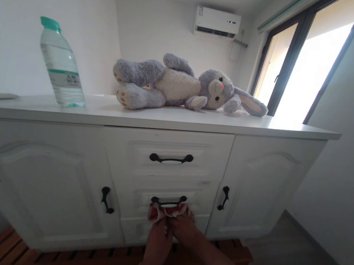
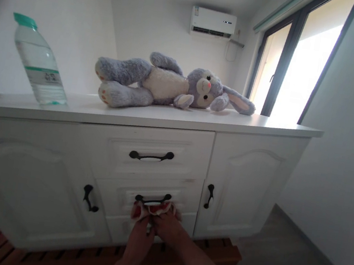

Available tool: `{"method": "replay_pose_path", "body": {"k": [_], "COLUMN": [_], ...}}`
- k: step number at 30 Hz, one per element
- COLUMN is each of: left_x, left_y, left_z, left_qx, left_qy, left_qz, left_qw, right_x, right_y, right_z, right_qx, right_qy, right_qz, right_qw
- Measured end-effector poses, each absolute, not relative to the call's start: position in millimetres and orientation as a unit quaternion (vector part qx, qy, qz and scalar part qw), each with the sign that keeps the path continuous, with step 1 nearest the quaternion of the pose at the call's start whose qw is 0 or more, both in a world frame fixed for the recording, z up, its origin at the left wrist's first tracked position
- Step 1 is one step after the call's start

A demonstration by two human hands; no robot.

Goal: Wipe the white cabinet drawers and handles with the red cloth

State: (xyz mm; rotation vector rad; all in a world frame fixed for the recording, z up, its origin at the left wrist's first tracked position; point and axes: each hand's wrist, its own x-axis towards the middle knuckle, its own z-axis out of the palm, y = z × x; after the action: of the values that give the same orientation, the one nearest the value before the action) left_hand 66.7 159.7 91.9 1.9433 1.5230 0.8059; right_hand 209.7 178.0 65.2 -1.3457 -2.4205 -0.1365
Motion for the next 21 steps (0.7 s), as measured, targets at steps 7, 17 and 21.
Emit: {"method": "replay_pose_path", "body": {"k": [7,17,21], "left_x": [-60.2,-49.5,-24.3], "left_y": [188.6,180.8,178.0], "left_z": [102.1,190.1,176.6], "left_qx": [0.669,0.74,0.772], "left_qy": [0.646,0.522,0.5], "left_qz": [0.314,0.421,0.384], "left_qw": [0.192,0.039,0.077], "right_x": [64.6,92.8,118.5], "right_y": [223.6,192.7,188.6], "right_z": [75.4,194.7,176.7], "right_qx": [-0.415,-0.377,-0.395], "right_qy": [-0.89,-0.869,-0.879], "right_qz": [-0.049,-0.186,-0.166], "right_qw": [0.183,0.261,0.208]}}
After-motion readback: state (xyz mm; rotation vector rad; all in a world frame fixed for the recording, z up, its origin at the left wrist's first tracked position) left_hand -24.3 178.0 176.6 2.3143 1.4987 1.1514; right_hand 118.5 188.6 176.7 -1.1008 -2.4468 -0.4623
